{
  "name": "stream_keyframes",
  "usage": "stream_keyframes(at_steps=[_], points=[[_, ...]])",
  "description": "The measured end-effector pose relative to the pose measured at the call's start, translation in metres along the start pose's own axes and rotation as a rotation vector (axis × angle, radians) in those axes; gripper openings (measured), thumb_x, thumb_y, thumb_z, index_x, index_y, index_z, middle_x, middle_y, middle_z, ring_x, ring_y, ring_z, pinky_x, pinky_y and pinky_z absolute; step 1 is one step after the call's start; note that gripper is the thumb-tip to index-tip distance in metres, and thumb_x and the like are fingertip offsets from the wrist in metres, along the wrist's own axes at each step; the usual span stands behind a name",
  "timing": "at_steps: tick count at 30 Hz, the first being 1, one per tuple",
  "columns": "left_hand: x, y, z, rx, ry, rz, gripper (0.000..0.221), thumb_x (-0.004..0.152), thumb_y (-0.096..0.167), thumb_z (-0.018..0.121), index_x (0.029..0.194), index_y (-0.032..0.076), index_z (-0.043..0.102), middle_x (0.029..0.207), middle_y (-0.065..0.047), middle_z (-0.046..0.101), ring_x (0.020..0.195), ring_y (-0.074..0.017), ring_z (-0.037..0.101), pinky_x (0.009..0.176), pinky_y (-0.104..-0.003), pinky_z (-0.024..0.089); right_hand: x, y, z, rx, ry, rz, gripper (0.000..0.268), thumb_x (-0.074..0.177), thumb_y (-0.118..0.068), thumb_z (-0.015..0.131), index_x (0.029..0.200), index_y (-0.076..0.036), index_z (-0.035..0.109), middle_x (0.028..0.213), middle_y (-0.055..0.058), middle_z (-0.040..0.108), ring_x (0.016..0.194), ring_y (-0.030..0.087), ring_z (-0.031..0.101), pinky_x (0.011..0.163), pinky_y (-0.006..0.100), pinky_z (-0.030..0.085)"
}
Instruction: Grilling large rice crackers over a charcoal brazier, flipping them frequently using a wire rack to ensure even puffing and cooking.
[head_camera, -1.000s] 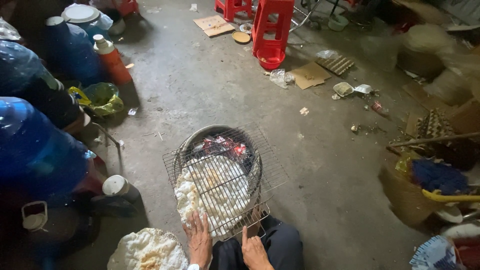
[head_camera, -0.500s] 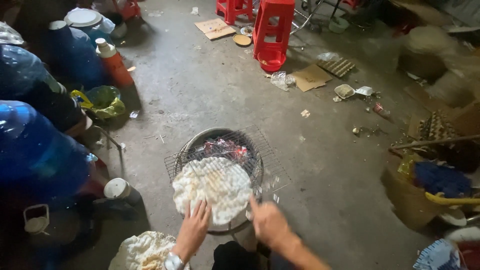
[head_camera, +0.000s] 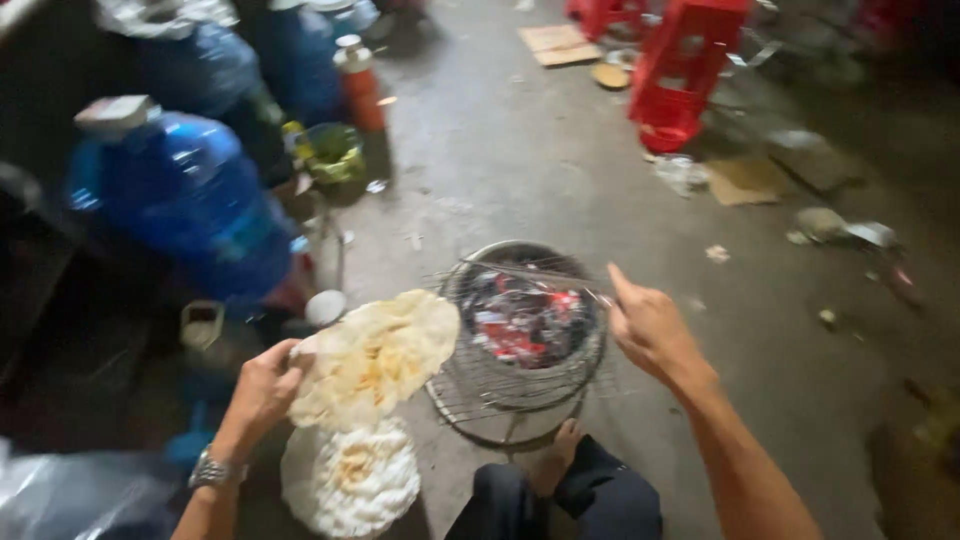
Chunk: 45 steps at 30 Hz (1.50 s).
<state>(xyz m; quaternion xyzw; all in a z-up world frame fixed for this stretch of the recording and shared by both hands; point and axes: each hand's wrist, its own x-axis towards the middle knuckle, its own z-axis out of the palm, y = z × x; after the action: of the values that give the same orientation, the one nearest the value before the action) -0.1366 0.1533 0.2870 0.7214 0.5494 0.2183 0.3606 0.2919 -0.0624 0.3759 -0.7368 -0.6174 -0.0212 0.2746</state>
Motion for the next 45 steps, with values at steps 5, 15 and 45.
stream_keyframes(at_steps=[5,15,45], points=[[-0.038,-0.128,-0.033,0.045,0.195,-0.154,0.026,0.081,0.017,0.062,0.102,0.001,0.068,0.077,-0.011,0.069,0.062,-0.0217,0.057,0.059,-0.032,0.046,-0.051,-0.025,0.03,-0.052,-0.24,0.18,0.054,0.082,-0.012,0.055,0.133,0.003,0.047,0.096,0.02,0.07,0.073,0.034,0.068,0.066,0.041,0.051],[-0.095,-0.229,0.117,0.682,0.654,0.304,0.016,0.085,0.002,0.053,0.099,-0.002,0.061,0.084,-0.014,0.059,0.068,-0.0275,0.055,0.066,-0.037,0.047,-0.193,0.028,0.183,-0.266,-0.308,0.07,0.062,0.078,-0.02,0.063,0.135,-0.003,0.045,0.074,0.016,0.068,0.054,0.032,0.064,0.05,0.043,0.049],[-0.038,-0.283,0.419,-0.293,0.083,-0.507,0.049,0.091,0.028,0.046,0.133,0.003,0.042,0.129,-0.029,0.052,0.118,-0.0444,0.053,0.086,-0.054,0.048,-0.318,0.108,0.388,-0.445,-0.288,0.118,0.072,0.071,0.001,0.051,0.139,0.013,0.031,0.056,0.008,0.055,0.049,0.021,0.052,0.066,0.028,0.048]])
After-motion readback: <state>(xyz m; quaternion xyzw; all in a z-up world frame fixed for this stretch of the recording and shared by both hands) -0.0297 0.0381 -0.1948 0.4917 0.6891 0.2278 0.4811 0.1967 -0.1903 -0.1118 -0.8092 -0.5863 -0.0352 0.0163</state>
